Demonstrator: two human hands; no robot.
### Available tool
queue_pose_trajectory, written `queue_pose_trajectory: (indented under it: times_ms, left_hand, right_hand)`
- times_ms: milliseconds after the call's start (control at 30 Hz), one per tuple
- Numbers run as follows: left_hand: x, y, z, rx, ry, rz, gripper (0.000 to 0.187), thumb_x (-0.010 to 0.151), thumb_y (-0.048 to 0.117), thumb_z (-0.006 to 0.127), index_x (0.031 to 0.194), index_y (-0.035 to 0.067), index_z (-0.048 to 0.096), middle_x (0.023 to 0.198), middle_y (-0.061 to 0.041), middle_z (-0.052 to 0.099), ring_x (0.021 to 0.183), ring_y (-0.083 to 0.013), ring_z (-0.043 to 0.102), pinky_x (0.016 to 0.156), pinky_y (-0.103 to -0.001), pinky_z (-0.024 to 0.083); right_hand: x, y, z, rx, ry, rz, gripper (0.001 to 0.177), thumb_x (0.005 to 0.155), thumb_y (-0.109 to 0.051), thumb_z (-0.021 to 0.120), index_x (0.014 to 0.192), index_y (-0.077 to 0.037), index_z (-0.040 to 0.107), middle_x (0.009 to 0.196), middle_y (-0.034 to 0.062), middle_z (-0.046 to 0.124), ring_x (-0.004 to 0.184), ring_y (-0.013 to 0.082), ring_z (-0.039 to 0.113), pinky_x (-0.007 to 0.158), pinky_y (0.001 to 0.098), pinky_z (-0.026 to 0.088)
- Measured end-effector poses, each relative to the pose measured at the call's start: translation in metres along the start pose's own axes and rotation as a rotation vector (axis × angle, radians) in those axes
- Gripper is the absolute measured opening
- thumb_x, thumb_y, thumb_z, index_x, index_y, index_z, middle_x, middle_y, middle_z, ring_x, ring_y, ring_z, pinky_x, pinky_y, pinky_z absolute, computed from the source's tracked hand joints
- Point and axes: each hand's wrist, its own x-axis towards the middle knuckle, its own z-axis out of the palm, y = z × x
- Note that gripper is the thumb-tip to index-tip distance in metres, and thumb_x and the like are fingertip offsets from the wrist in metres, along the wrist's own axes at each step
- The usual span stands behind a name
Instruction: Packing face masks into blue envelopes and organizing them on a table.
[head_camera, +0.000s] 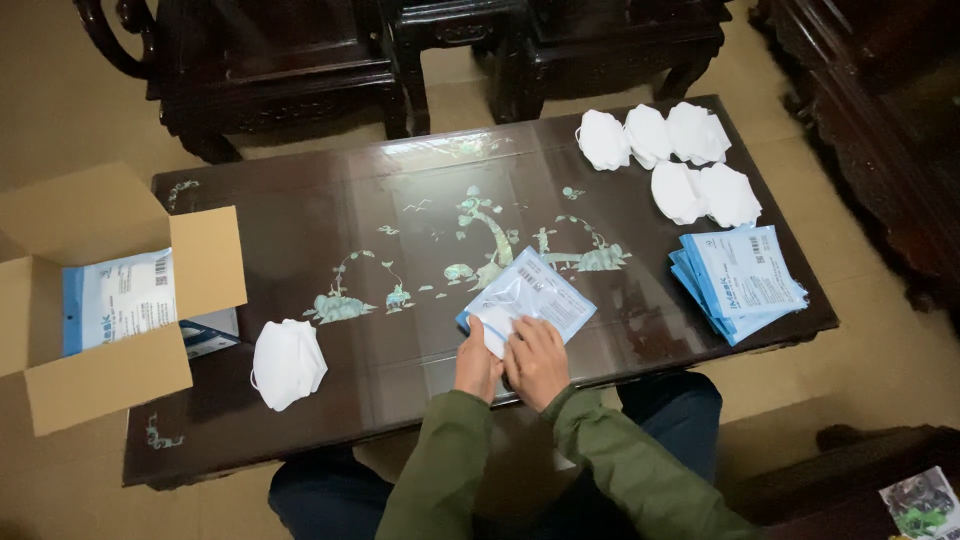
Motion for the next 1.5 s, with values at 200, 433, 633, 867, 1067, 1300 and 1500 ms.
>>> queue_pose_trajectory:
  times_ms: [200, 433, 633, 867, 1067, 1300, 1500]
  left_hand:
    - [0.048, -0.036, -0.036, 0.009, -0.031, 0.110, 0.035, 0.098, 0.020, 0.075, 0.121, -0.005, 0.068, 0.099, -0.018, 0.074, 0.078, -0.0248, 0.072, 0.067, -0.040, 0.063]
    - [0.056, -0.030, -0.073, 0.164, -0.030, 0.190, 0.040, 0.086, 0.014, 0.087, 0.120, -0.002, 0.073, 0.105, -0.020, 0.076, 0.088, -0.0243, 0.070, 0.070, -0.045, 0.062]
    - [0.099, -0.059, -0.076, 0.521, 0.226, 0.342, 0.047, 0.070, 0.036, 0.099, 0.076, 0.003, 0.066, 0.063, -0.008, 0.059, 0.060, -0.0164, 0.057, 0.052, -0.036, 0.048]
    - [0.131, -0.090, -0.087, 0.355, 0.200, 0.296, 0.031, 0.084, 0.026, 0.090, 0.104, 0.006, 0.079, 0.087, -0.010, 0.076, 0.078, -0.0138, 0.064, 0.069, -0.038, 0.058]
    - [0.101, -0.064, -0.056, 0.609, 0.234, 0.429, 0.060, 0.085, 0.028, 0.085, 0.136, 0.009, 0.060, 0.120, -0.023, 0.069, 0.114, -0.0358, 0.066, 0.093, -0.050, 0.056]
    - [0.070, -0.058, -0.076, 1.770, 0.149, 1.039, 0.051, 0.112, 0.043, 0.034, 0.156, 0.018, 0.042, 0.167, -0.023, 0.023, 0.155, -0.0415, 0.020, 0.121, -0.069, 0.015]
    - [0.060, -0.007, -0.099, 1.786, 0.329, 0.861, 0.051, 0.111, 0.047, 0.032, 0.154, 0.022, 0.045, 0.167, -0.019, 0.027, 0.156, -0.0359, 0.025, 0.124, -0.066, 0.013]
  right_hand:
    - [0.013, -0.028, -0.031, 0.306, -0.180, 0.027, 0.019, 0.095, -0.020, 0.068, 0.096, -0.003, 0.076, 0.120, 0.0179, 0.073, 0.125, 0.0359, 0.064, 0.110, 0.0548, 0.043]
    - [0.007, 0.076, -0.043, 0.350, -0.125, 0.677, 0.075, 0.086, -0.030, 0.086, 0.140, 0.010, 0.054, 0.126, 0.0309, 0.061, 0.116, 0.0498, 0.064, 0.099, 0.0585, 0.054]
    - [0.011, 0.078, -0.033, 1.044, -0.280, 1.135, 0.042, 0.081, -0.003, 0.086, 0.121, -0.003, 0.075, 0.089, 0.0114, 0.081, 0.076, 0.0150, 0.076, 0.064, 0.0291, 0.063]
    - [0.012, 0.051, -0.018, 0.275, -0.125, 0.538, 0.048, 0.093, -0.025, 0.075, 0.136, -0.008, 0.066, 0.125, 0.0148, 0.072, 0.116, 0.0321, 0.069, 0.100, 0.0439, 0.056]
    - [0.007, 0.009, 0.008, 0.061, -0.392, 0.195, 0.049, 0.106, -0.031, 0.053, 0.147, -0.004, 0.054, 0.155, 0.0266, 0.046, 0.146, 0.0461, 0.038, 0.120, 0.0645, 0.021]
    - [-0.007, 0.011, 0.024, -0.022, -0.368, 0.152, 0.049, 0.107, -0.037, 0.048, 0.145, -0.008, 0.057, 0.156, 0.0261, 0.045, 0.149, 0.0453, 0.035, 0.120, 0.0677, 0.018]
    - [0.003, 0.061, 0.020, -0.216, -0.379, 0.137, 0.049, 0.104, -0.044, 0.054, 0.145, -0.018, 0.060, 0.156, 0.0245, 0.046, 0.148, 0.0464, 0.037, 0.115, 0.0752, 0.017]
